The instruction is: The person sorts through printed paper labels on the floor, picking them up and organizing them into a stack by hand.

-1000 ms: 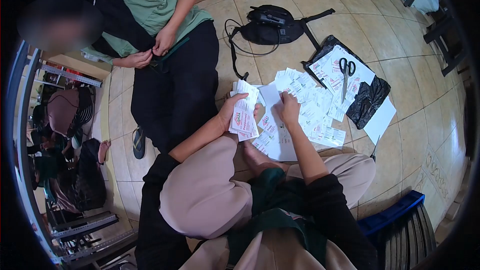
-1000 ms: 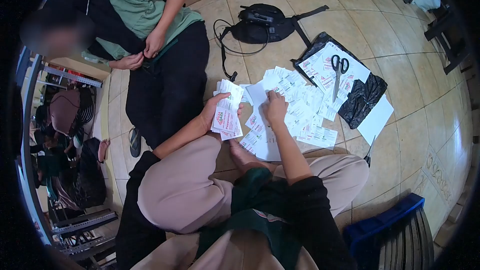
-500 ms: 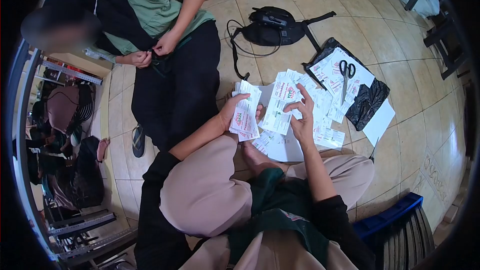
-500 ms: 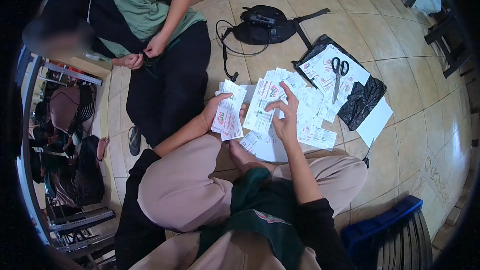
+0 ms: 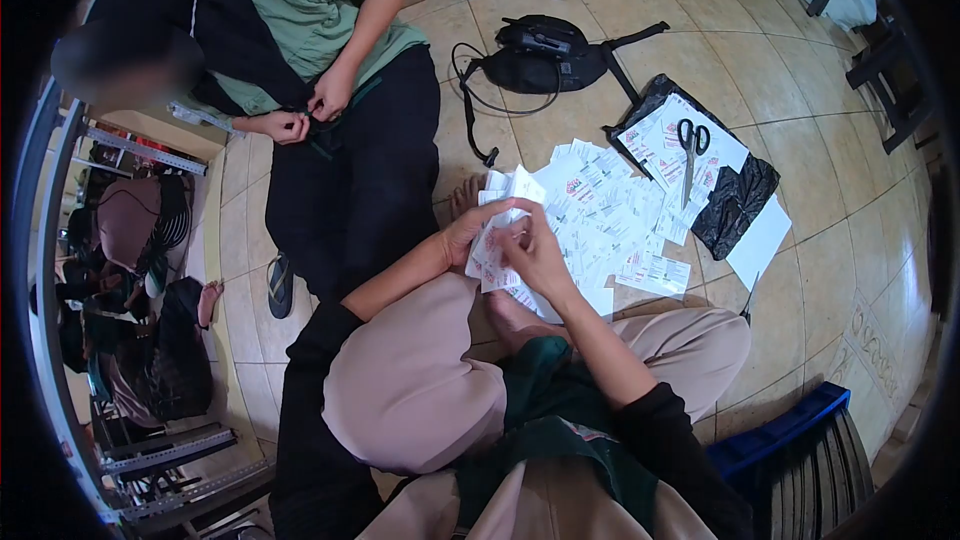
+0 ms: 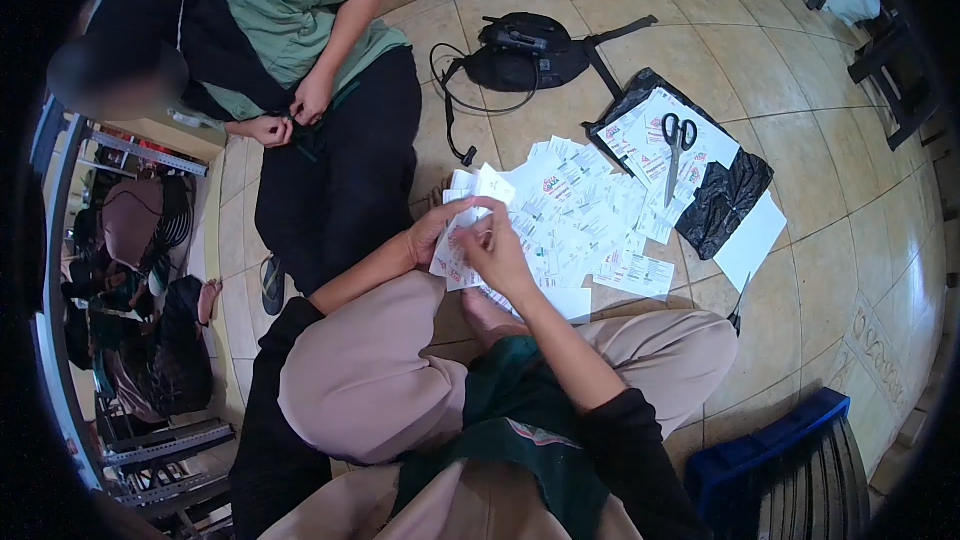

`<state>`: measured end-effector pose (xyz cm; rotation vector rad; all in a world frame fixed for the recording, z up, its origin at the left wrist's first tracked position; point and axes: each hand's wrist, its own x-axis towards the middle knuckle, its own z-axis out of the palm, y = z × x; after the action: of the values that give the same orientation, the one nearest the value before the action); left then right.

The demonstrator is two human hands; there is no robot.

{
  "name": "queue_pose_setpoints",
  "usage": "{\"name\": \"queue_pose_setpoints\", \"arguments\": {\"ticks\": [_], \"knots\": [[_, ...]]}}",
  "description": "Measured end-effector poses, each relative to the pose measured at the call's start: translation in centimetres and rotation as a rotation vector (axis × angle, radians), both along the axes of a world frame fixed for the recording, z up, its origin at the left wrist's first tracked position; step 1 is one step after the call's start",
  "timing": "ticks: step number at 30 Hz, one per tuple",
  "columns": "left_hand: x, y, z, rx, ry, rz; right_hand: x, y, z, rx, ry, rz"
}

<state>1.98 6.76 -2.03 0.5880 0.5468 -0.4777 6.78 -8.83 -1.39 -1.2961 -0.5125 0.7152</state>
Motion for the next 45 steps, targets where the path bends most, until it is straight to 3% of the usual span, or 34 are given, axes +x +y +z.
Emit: {"name": "queue_pose_setpoints", "arguments": {"ticks": [2,5,7,11,13,15,19,20,23,26,28,29,31,35,37,38,39,41,45], "knots": [[-0.3,0.2,0.5,-0.152,-0.028,-0.015,-0.1,-0.1,0.8,0.035,0.052,0.060],[0.1,-1.0,2.7,-0.047,0.026,0.033,2.0,-1.3,1.9,-0.069,-0.028,0.196],[-0.4,-0.9,2.3,-0.070,-0.011,-0.027,3.2,-1.4,2.0,-0.191,-0.488,-0.277],[-0.5,-0.7,2.8,-0.094,-0.093,-0.189,5.4,-1.2,-0.1,-0.245,-0.604,-0.390],[-0.5,-0.9,3.1,-0.110,-0.067,-0.196,5.2,-1.8,1.4,-0.213,-0.247,0.137],[-0.6,-0.6,2.8,-0.065,-0.024,-0.234,4.4,-1.4,3.2,-0.247,-0.209,0.182],[-0.6,-0.3,1.7,0.009,0.137,-0.306,4.5,-0.2,3.6,-0.107,-0.514,0.135],[-0.5,-0.4,2.1,0.009,0.139,-0.308,4.6,0.0,3.8,-0.057,-0.643,0.162],[-0.4,-0.7,2.7,0.139,-0.002,-0.313,5.5,-0.4,3.1,-0.091,-0.627,0.318],[-0.6,-0.4,0.8,0.147,-0.070,-0.266,6.2,-0.3,2.4,-0.021,-0.735,0.230],[-0.7,0.5,-2.7,0.201,-0.052,-0.068,6.5,-0.4,2.6,-0.042,-0.712,0.217],[-0.7,0.0,-1.3,0.201,-0.050,-0.067,6.7,-0.6,2.6,-0.067,-0.690,0.198],[-0.3,-1.3,2.8,-0.060,0.011,-0.149,6.9,-0.9,2.5,-0.058,-0.711,0.197],[0.1,-0.4,1.4,-0.009,-0.026,-0.061,8.2,-2.4,-0.5,-0.178,-0.602,0.100],[0.4,0.4,0.4,-0.110,-0.051,0.118,8.6,-3.9,-3.5,-0.464,-0.809,0.186],[0.4,0.3,0.8,-0.050,-0.021,0.169,8.8,-4.7,-5.5,-0.535,-0.946,0.367],[0.5,0.2,1.1,-0.052,-0.022,0.166,8.2,-4.9,-5.8,-0.539,-0.946,0.365],[0.6,0.0,1.3,0.117,0.026,0.206,6.4,-5.2,-6.4,-0.803,-1.006,0.386],[0.6,0.2,1.1,0.124,0.014,0.228,5.9,-4.4,-7.8,-0.735,-1.087,0.092]]}}
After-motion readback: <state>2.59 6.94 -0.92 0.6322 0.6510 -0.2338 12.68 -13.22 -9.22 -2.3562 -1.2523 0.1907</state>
